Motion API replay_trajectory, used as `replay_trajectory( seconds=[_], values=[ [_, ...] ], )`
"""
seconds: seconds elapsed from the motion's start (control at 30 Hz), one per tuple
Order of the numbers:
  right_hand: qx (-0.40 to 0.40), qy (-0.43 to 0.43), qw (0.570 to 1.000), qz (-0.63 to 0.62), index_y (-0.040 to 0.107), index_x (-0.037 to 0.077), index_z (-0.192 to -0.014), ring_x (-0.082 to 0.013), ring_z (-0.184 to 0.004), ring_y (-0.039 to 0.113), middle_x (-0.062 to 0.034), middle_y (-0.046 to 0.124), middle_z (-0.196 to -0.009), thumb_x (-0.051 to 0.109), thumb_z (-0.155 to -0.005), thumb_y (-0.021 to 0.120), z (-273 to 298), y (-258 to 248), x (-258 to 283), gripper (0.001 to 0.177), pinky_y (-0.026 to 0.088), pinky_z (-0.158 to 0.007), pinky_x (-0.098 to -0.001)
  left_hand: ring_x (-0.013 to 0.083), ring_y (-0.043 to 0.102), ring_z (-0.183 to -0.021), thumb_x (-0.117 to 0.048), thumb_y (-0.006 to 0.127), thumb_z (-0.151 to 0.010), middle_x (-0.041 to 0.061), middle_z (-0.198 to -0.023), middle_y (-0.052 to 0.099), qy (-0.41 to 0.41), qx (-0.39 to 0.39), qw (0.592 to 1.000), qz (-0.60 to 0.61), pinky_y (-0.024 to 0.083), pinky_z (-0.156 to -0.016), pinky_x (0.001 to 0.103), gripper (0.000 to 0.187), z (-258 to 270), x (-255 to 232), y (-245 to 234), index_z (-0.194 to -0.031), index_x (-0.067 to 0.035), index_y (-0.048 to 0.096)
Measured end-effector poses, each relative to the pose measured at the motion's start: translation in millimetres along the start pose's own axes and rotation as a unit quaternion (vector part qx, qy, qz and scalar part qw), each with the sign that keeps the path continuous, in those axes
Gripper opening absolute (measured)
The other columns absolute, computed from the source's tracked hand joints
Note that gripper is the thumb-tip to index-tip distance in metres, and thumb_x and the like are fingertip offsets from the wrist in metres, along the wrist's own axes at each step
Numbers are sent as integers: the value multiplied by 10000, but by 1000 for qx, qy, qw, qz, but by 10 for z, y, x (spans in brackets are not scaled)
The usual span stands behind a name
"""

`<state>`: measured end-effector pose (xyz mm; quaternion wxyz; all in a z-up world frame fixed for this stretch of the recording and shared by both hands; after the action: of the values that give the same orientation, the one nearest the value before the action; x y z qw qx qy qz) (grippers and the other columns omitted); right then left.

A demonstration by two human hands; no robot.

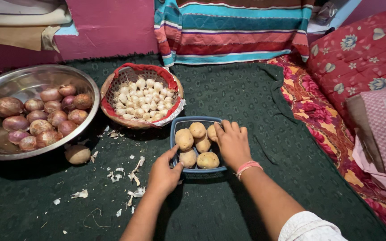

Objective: The person peels garlic cloves by hand and places them into a basket. They then pick up potatoes and place them into a plastic container.

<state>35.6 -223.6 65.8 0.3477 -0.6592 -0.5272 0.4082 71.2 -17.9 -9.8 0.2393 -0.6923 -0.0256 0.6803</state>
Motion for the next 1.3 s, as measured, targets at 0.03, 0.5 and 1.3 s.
replay_trajectory(
  seconds=[0.03, 0.5, 1.3],
  values=[
    [7, 5, 1000, -8, 627, 146, -1370, -229, -1114, 571, -20, 637, -1273, 189, -920, 687, 9, 21, 0, 456, 418, -904, -405, 271, 693, -1184, -141, 738, -813, 136, -1310, 697, -3, 0, 1000, -2, 519, -999, 350, 606, -5, 28, 7, -1403, -189, 605],
    [137, 76, 971, -183, 679, 181, -1167, -288, -1118, 571, -36, 688, -1145, 166, -597, 822, -10, -145, -72, 588, 437, -956, -428, 397, 766, -1064, -144, 672, -893, 160, -1282, 736, -185, 72, 977, 73, 597, -905, 447, 660, 124, 47, 45, -1528, -274, 548],
    [-72, 23, 964, -256, 765, 124, -1067, -270, -1161, 578, -47, 704, -1092, 44, -741, 665, -571, -452, 1296, 350, 406, -1029, -448, 356, 538, -1319, -55, 710, -800, 130, -1457, 568, -1, -253, 959, -126, 423, -1105, 434, 514, 249, 404, -1403, -1303, -145, 658]
  ],
)
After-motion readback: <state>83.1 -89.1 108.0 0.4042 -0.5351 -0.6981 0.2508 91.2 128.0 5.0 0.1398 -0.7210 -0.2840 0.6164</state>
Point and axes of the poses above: each hand's wrist, its own z-axis away from the middle knuckle, its own y-axis out of the palm, x = y × z, the point moved 7 cm from there along -z, towards the middle knuckle
